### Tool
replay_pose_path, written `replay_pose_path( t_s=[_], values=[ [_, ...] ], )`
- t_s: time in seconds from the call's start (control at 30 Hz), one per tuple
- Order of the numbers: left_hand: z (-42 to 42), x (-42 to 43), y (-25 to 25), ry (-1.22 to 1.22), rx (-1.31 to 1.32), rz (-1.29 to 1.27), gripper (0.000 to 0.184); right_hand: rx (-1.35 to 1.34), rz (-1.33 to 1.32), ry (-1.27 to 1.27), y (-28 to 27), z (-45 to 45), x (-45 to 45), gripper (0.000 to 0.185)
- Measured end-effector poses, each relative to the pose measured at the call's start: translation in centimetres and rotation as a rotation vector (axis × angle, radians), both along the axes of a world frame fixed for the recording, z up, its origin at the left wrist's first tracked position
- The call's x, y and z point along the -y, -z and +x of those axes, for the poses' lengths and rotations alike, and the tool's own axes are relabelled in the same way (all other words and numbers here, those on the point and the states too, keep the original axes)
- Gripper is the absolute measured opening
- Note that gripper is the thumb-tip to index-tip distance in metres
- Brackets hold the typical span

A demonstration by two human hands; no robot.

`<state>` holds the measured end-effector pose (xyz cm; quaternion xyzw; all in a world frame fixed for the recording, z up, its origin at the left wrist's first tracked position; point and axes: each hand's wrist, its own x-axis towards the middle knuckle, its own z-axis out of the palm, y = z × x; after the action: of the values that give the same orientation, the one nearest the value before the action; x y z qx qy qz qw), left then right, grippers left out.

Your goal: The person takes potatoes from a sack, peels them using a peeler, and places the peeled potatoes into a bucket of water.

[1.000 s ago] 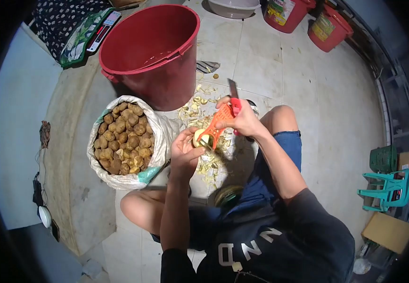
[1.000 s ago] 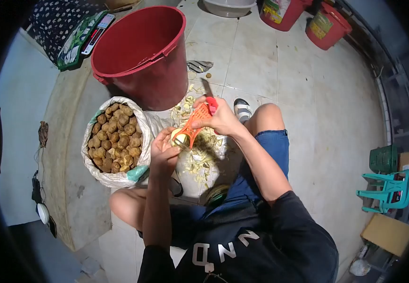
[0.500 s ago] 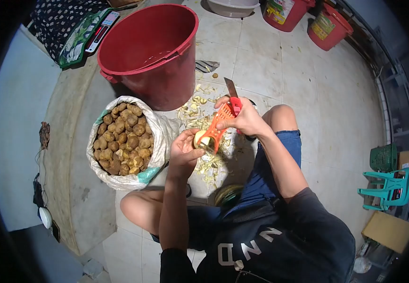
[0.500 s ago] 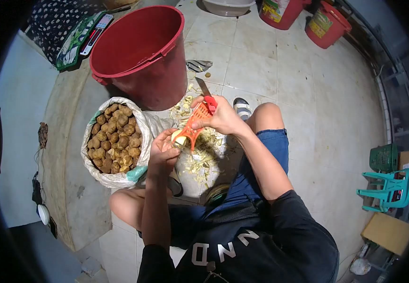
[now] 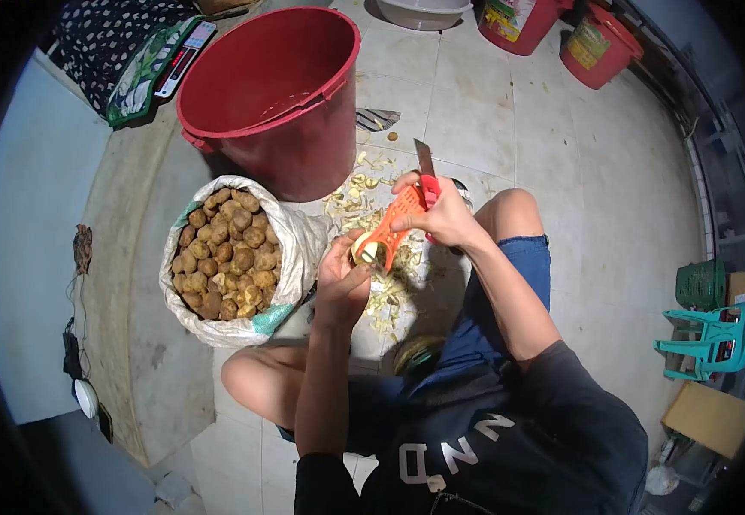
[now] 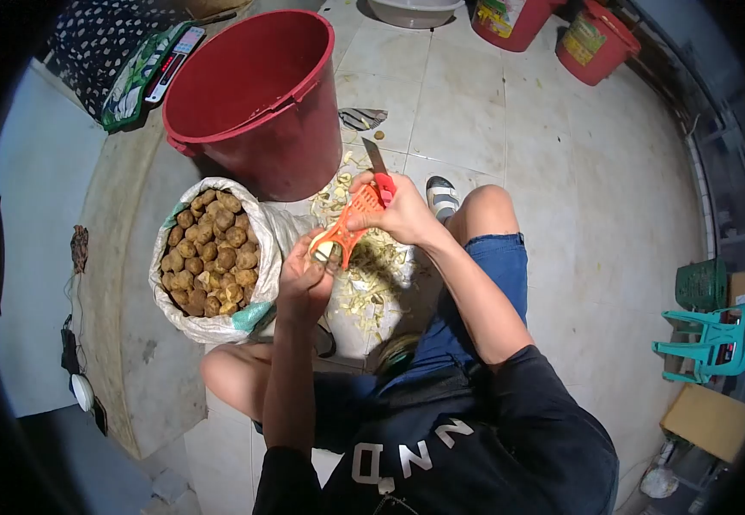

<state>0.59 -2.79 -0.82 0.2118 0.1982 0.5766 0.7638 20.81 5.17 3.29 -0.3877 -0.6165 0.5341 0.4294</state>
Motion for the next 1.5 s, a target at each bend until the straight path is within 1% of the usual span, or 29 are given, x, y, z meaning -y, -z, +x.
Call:
replay_pose_path(
  t_s=[0.03,0.07,0.13,0.17,0.2,0.27,0.33,0.47,0.57,0.6,0.63,0.67,0.73,0.87,0.9,0.93,0.97,1.03,1.07,1.1,1.13,1.2,1.27,1.3,1.33,1.37,1.4,1.47,1.5],
  values=[
    [0.1,-0.1,0.1,0.003,-0.017,0.006,0.061,0.137,0.161,0.067,1.2,0.5,-0.9,0.043],
    [0.1,-0.1,0.1,0.003,-0.034,0.016,0.061,0.138,0.162,0.067,2.1,1.1,-1.4,0.043],
    [-0.4,-0.2,0.4,0.002,-0.002,0.027,0.059,-0.061,-0.146,0.188,1.3,1.3,-1.9,0.043],
    [-0.4,-0.2,0.5,0.019,-0.046,0.032,0.059,-0.098,-0.137,0.075,1.1,1.6,-1.1,0.044],
    [-0.5,0.0,0.4,0.037,-0.089,0.030,0.058,-0.051,-0.097,-0.013,0.0,0.8,-0.2,0.042],
    [-0.7,0.2,0.2,0.059,-0.122,0.032,0.058,0.288,0.248,0.080,1.5,1.1,-1.2,0.040],
    [-0.9,0.1,-0.1,0.062,-0.107,0.008,0.064,0.032,-0.100,0.220,3.3,2.5,-2.7,0.041],
    [-1.2,0.1,-0.5,0.041,-0.009,-0.025,0.063,0.009,-0.107,0.147,1.8,2.6,-2.0,0.042],
    [-0.9,-0.4,0.2,-0.042,-0.068,0.041,0.050,0.017,-0.098,0.149,2.3,2.4,-1.6,0.042],
    [-0.4,-0.2,-0.6,-0.135,0.032,-0.107,0.046,-0.007,-0.084,0.153,2.4,2.1,-1.6,0.043],
    [-0.2,-0.2,-1.0,-0.229,0.135,-0.254,0.050,-0.011,-0.082,0.146,2.6,1.7,-1.5,0.043],
    [-0.5,-0.5,-0.9,-0.237,0.134,-0.252,0.050,-0.022,-0.079,0.114,2.8,1.3,-1.2,0.043],
    [-0.9,-1.0,0.2,-0.146,0.102,-0.395,0.070,-0.031,-0.081,0.081,2.6,0.4,-0.6,0.043],
    [-1.4,-0.9,2.0,-0.132,0.133,-0.299,0.058,-0.064,-0.104,0.038,1.4,-1.9,0.4,0.041],
    [-0.4,-0.7,1.0,-0.250,0.018,-0.305,0.048,-0.073,-0.102,0.012,0.8,-2.5,0.8,0.041],
    [1.0,-0.5,0.4,-0.251,0.018,-0.305,0.048,-0.081,-0.100,-0.013,0.4,-2.9,1.2,0.041],
    [2.4,-0.4,0.0,-0.535,-0.353,-0.184,0.043,-0.025,-0.021,-0.002,0.2,-3.3,1.5,0.040],
    [1.9,-0.6,0.5,-0.680,-0.358,-0.385,0.033,0.020,-0.042,0.063,0.3,-3.0,0.9,0.040],
    [1.5,-0.4,0.8,-0.677,-0.360,-0.388,0.033,0.065,-0.065,0.129,0.6,-2.8,0.4,0.039],
    [1.3,-0.2,0.8,-0.655,-0.501,-0.253,0.033,0.039,-0.043,0.244,1.2,-2.6,-0.5,0.035],
    [1.0,-0.1,1.0,-0.632,-0.637,-0.110,0.032,-0.072,-0.068,0.211,1.5,-1.9,-1.2,0.033],
    [0.6,-0.2,2.1,-0.679,-0.862,0.018,0.036,-0.034,-0.042,0.044,0.2,-1.2,0.1,0.035],
    [0.9,0.4,-1.1,-0.567,-0.922,-0.020,0.040,0.016,0.004,-0.064,-0.4,-1.8,0.9,0.035],
    [1.5,0.2,-1.0,-0.630,-0.808,-0.066,0.038,0.170,0.075,0.020,0.1,-1.4,0.0,0.036],
    [1.5,0.4,-1.1,-0.624,-0.808,-0.067,0.038,-0.031,-0.165,0.124,0.6,-1.3,-0.6,0.037],
    [1.4,0.5,-1.5,-0.603,-0.873,-0.030,0.037,-0.017,-0.093,0.104,0.8,-0.6,-0.7,0.036],
    [1.2,0.4,-1.7,-0.586,-0.937,0.008,0.037,-0.003,-0.018,0.080,0.0,-0.5,-0.9,0.036],
    [1.0,0.8,-1.1,-0.558,-0.975,0.011,0.037,-0.014,-0.078,-0.132,-0.8,-1.1,0.6,0.036],
    [1.2,0.9,-1.5,-0.539,-1.004,0.008,0.040,0.095,-0.032,-0.137,-1.2,-1.1,0.3,0.038]
  ],
)
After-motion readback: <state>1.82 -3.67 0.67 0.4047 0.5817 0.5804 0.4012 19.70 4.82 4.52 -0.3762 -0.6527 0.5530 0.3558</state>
